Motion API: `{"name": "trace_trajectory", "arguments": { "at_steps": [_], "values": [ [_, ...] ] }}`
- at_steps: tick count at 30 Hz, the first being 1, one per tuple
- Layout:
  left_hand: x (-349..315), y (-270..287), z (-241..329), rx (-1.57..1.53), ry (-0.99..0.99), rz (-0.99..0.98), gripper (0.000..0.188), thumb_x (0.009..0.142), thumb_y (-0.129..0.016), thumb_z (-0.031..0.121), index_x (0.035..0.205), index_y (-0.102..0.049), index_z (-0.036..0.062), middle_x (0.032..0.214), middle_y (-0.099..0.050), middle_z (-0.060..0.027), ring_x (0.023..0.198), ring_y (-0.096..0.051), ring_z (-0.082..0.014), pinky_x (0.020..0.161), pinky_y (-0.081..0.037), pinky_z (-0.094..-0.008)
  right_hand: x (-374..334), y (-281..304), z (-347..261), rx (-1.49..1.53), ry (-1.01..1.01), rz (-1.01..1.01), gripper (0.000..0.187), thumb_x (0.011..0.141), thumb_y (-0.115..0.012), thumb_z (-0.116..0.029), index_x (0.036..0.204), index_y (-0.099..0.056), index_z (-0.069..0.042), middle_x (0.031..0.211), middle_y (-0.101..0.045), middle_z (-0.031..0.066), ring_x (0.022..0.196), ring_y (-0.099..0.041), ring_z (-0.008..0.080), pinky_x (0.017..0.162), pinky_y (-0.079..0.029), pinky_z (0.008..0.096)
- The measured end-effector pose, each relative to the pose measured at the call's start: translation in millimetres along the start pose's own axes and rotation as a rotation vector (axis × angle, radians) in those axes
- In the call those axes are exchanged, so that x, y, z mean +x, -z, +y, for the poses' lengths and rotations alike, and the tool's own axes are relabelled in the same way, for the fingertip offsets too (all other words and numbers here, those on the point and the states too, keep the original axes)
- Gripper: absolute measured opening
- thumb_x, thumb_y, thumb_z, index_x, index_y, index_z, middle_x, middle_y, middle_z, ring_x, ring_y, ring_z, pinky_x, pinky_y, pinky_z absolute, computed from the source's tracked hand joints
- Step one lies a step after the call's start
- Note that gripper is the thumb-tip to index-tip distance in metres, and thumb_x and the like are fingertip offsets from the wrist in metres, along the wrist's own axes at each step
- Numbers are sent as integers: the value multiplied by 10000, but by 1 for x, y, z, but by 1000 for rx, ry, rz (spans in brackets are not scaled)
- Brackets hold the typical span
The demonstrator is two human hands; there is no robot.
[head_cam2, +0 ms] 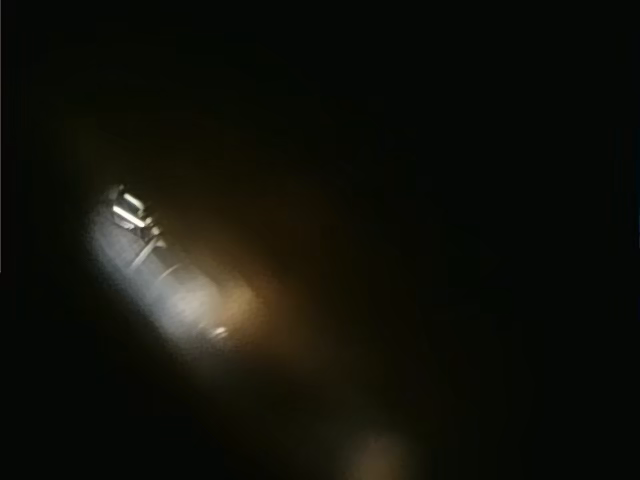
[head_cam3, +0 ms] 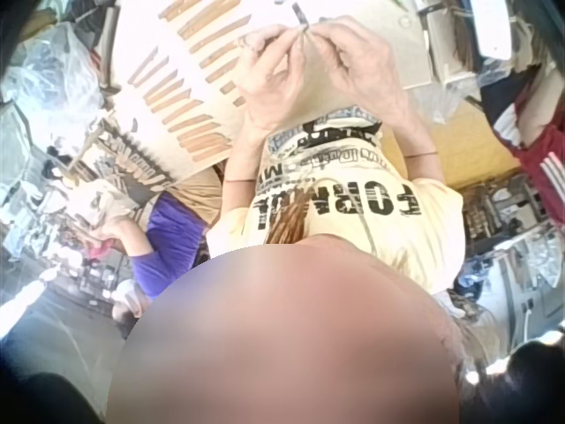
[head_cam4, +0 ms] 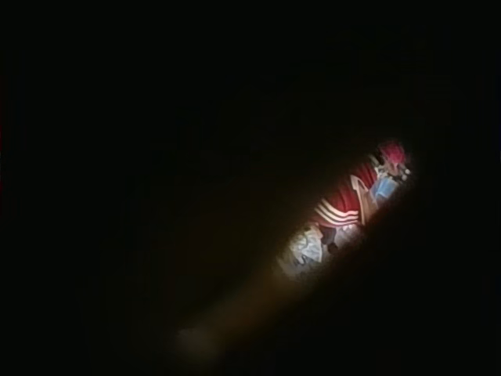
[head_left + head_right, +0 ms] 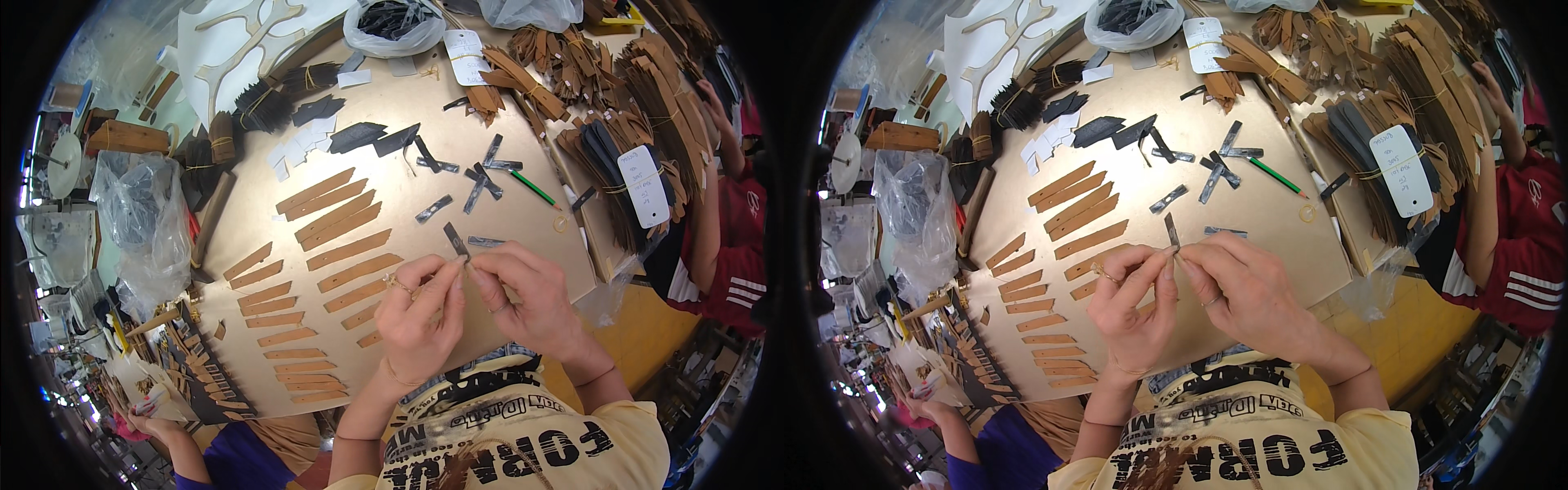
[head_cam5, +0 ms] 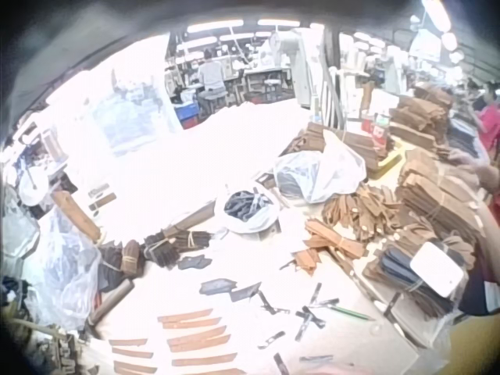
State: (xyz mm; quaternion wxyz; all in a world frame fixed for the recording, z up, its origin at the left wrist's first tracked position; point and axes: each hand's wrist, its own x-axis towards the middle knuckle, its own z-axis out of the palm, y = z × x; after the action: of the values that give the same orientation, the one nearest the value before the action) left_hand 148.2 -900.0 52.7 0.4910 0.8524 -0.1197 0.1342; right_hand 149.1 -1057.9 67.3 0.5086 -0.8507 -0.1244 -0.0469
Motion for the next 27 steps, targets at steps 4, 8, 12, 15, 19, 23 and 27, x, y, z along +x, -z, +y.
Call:
{"name": "trace_trajectory", "arguments": {
  "at_steps": [4, 8, 12, 15, 19, 23, 27],
  "values": [
    [-2, -5, -2, 14, -37, 44, 249, 772, -732, -66, 1012, -737, -2, 910, -642, -85, 670, -619, -184, 578, -490, -271, 0, -2, -3, 4, -47, 4, 120, 886, -670, 20, 1003, -639, 25, 870, -650, 129, 708, -659, 231, 621, -526, 300],
    [-2, -8, -2, -91, 34, 63, 217, 791, -725, -64, 1002, -730, -17, 905, -640, -96, 678, -622, -174, 586, -495, -261, 1, -5, -4, -14, -51, 22, 116, 891, -662, 17, 1002, -632, 28, 855, -634, 120, 699, -658, 213, 614, -526, 286],
    [-2, -8, 0, -119, 75, 56, 204, 805, -716, -64, 1004, -727, -19, 903, -636, -100, 687, -622, -169, 595, -499, -256, 1, -3, -3, 3, -58, 14, 111, 896, -656, 15, 1002, -631, 29, 857, -632, 122, 704, -659, 210, 619, -529, 284],
    [-1, -7, -1, -144, 91, 51, 211, 804, -716, -66, 1009, -729, -14, 903, -635, -97, 685, -618, -171, 595, -497, -257, 1, -2, -1, 19, -42, 11, 113, 896, -659, 15, 1005, -634, 30, 873, -642, 128, 714, -661, 222, 629, -530, 290],
    [-1, -6, -2, -28, -18, 55, 227, 794, -722, -67, 1010, -734, -2, 901, -636, -89, 677, -611, -178, 588, -495, -266, 0, -3, 1, 9, 1, 30, 123, 891, -670, 13, 1007, -637, 30, 891, -656, 135, 729, -661, 246, 644, -530, 300],
    [-2, -9, -3, 27, -86, 66, 245, 777, -731, -72, 1010, -737, 2, 898, -637, -84, 676, -610, -188, 580, -492, -277, -1, -2, -1, 1, -19, 26, 129, 884, -672, 15, 1007, -640, 30, 884, -658, 134, 728, -658, 251, 645, -529, 304],
    [-4, -12, -3, -43, -13, 78, 239, 784, -726, -73, 1014, -734, -8, 900, -642, -90, 680, -623, -174, 589, -502, -266, 0, -4, -2, 0, -48, 32, 131, 874, -683, 2, 997, -647, 28, 873, -657, 133, 708, -655, 232, 630, -527, 301]
  ]
}}
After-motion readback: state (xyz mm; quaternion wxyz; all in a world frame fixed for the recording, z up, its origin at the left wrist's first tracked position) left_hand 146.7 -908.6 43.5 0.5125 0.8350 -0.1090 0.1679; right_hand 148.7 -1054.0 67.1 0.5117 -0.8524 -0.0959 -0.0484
